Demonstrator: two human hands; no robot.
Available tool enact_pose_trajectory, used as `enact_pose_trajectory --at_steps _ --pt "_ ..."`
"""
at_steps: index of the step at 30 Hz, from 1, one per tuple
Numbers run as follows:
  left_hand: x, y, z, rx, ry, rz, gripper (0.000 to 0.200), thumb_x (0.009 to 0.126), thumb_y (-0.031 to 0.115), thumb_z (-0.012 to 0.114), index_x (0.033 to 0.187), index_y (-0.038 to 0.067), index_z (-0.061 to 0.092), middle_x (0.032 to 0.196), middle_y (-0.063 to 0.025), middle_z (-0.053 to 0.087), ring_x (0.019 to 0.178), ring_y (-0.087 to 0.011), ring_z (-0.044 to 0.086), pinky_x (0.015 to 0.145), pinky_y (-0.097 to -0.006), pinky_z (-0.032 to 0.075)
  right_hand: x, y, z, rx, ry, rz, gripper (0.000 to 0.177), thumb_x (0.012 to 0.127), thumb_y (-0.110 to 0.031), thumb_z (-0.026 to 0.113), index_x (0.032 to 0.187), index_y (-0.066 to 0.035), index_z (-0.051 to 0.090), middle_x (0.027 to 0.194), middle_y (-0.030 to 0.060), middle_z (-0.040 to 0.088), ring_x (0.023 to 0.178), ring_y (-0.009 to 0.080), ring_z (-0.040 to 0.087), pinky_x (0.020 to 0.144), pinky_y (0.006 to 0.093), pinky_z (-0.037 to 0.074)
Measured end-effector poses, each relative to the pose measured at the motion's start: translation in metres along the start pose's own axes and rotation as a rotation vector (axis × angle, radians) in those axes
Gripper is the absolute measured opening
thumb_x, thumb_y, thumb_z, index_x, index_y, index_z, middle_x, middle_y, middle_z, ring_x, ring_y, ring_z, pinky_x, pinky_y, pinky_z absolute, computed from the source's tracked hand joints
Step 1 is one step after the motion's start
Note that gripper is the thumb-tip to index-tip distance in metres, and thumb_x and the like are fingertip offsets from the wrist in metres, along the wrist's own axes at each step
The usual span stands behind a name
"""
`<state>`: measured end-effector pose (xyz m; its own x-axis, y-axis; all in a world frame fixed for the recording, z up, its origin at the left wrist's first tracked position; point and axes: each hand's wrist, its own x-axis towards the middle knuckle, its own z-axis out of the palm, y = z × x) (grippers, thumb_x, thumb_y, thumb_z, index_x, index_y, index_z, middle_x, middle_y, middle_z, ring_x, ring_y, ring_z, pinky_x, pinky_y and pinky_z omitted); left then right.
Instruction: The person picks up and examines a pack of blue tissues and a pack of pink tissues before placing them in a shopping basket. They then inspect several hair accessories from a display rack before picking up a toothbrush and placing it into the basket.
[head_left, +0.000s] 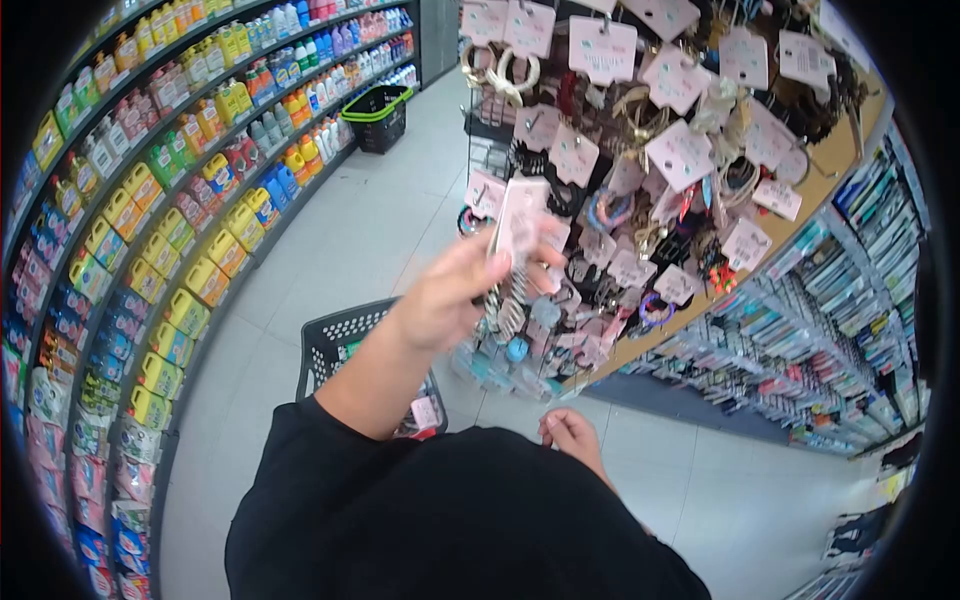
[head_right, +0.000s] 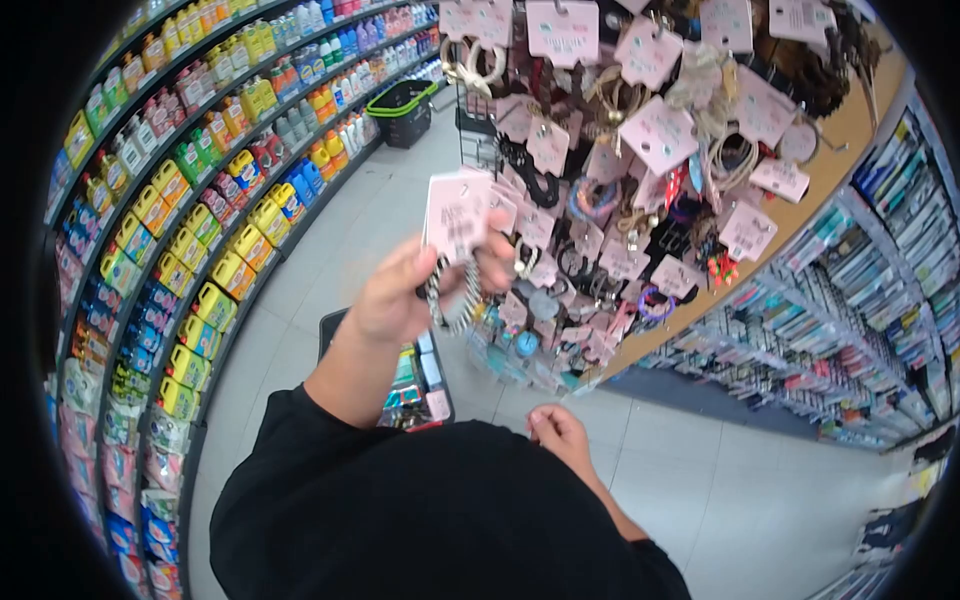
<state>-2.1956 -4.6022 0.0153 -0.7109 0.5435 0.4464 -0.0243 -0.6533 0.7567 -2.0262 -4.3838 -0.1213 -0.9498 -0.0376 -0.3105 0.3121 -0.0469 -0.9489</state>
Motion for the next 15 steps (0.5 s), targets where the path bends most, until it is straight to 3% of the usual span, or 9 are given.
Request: enact_pose_trajectory --at_steps 1,4,8,12,15 --pt "-0.008 -0.015 0.006 -0.273 -0.128 -0.086 0.061 0.092 0.038 0.047 0.135 -0.003 0.033 0.120 -0.0152 0.052 0.103 -0.0251 0.055 0.086 -0.0329 0.042 0.001 -0.001 0.002 0.005 0.003 -0.011 0.018 0.091 -0.020 0.056 0.092 -0.002 0.059 0.078 0.0010 0.058 0.066 0.0063 0.052 0.060 0.0202 0.041" --pt "-0.022 -0.043 0.022 -0.689 -0.259 -0.193 0.073 0.091 0.046 0.046 0.140 -0.002 0.021 0.130 -0.0219 0.044 0.119 -0.0346 0.046 0.099 -0.0416 0.037 0.009 -0.006 0.003 -0.001 -0.051 -0.054 0.018 0.092 -0.019 0.054 0.094 -0.001 0.058 0.079 0.0026 0.059 0.067 0.0077 0.053 0.061 0.0212 0.042" --pt "-0.037 -0.062 0.036 -0.779 -0.262 -0.279 0.075 0.090 0.051 0.044 0.140 0.000 0.021 0.131 -0.0233 0.043 0.122 -0.0357 0.043 0.101 -0.0478 0.033 0.013 -0.024 0.011 0.106 -0.071 -0.170 0.018 0.092 -0.017 0.054 0.100 -0.001 0.057 0.087 0.0038 0.059 0.076 0.0100 0.055 0.064 0.0237 0.045" --pt "-0.042 -0.064 0.037 -0.778 -0.272 -0.277 0.078 0.090 0.057 0.040 0.141 0.000 0.020 0.132 -0.0242 0.042 0.122 -0.0360 0.044 0.103 -0.0480 0.030 0.012 -0.035 0.011 0.140 -0.112 -0.258 0.019 0.092 -0.015 0.055 0.105 -0.002 0.056 0.092 0.0034 0.060 0.081 0.0098 0.056 0.067 0.0238 0.046" --pt "-0.043 -0.066 0.037 -0.892 -0.283 -0.232 0.080 0.089 0.058 0.039 0.142 0.001 0.019 0.132 -0.0246 0.043 0.122 -0.0361 0.044 0.103 -0.0484 0.030 0.009 -0.034 0.010 0.128 -0.126 -0.213 0.019 0.092 -0.015 0.055 0.106 -0.003 0.056 0.093 0.0033 0.060 0.083 0.0092 0.056 0.068 0.0234 0.046"
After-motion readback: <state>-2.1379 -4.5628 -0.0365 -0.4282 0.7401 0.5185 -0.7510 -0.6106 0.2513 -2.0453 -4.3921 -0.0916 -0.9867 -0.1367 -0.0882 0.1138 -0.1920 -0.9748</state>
